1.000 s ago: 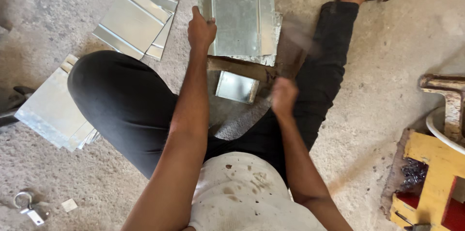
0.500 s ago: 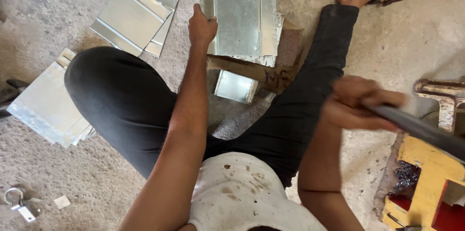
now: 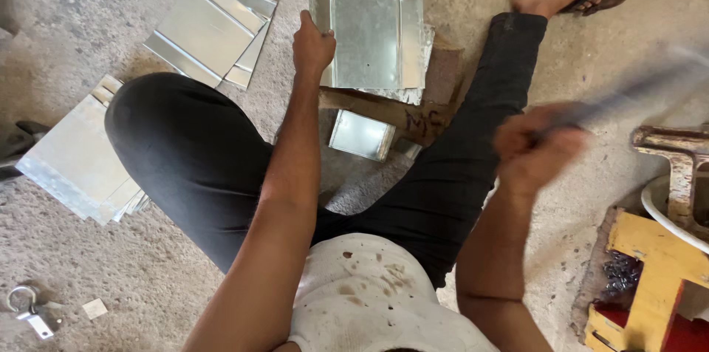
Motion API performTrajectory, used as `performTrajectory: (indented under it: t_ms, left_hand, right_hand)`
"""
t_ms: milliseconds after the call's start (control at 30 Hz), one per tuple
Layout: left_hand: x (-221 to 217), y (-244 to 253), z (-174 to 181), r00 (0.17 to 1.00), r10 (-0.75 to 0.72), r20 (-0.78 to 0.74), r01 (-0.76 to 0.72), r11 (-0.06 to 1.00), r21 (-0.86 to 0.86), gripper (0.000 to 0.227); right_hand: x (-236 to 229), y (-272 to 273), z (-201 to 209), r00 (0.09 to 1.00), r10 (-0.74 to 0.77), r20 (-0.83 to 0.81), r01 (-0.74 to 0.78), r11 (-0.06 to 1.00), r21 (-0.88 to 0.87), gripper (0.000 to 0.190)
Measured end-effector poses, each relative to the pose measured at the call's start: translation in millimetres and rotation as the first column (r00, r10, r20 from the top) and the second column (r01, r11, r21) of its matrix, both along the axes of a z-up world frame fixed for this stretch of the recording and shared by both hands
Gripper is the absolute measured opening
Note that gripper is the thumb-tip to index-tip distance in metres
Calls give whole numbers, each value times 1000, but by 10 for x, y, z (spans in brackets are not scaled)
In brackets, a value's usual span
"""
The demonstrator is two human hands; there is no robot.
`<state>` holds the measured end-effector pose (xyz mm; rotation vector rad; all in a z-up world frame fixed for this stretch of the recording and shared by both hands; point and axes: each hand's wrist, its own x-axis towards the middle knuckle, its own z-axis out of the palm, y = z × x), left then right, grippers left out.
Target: The person sits on the floor and uses a hammer to repeatedly strike a stack of rectangular metal sheets placed on a wooden block. They hold the sheets with one hand while hammering with the other, occasionally adjusting the stack's position.
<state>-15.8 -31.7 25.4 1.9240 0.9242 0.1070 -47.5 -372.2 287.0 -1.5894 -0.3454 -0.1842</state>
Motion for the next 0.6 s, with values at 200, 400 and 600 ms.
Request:
performTrajectory:
  t_ms: [200,400,600]
  left_hand:
    - [34,-4,-46,1000,-7,19,6,1000,21,52]
    - [9,-67,-90,1000,-1,22,0,998,66,59]
    - [-84,-96,84,1000,0,13,-1,999,45,49]
  right_hand:
    - [277,-70,-1080,912,-139,387,12,950,313,64]
    - [-73,75,-2113,904,-7,-428,-223,845,-486,49]
    - [52,-217,-592,903,-98,-418,60,993,-103,49]
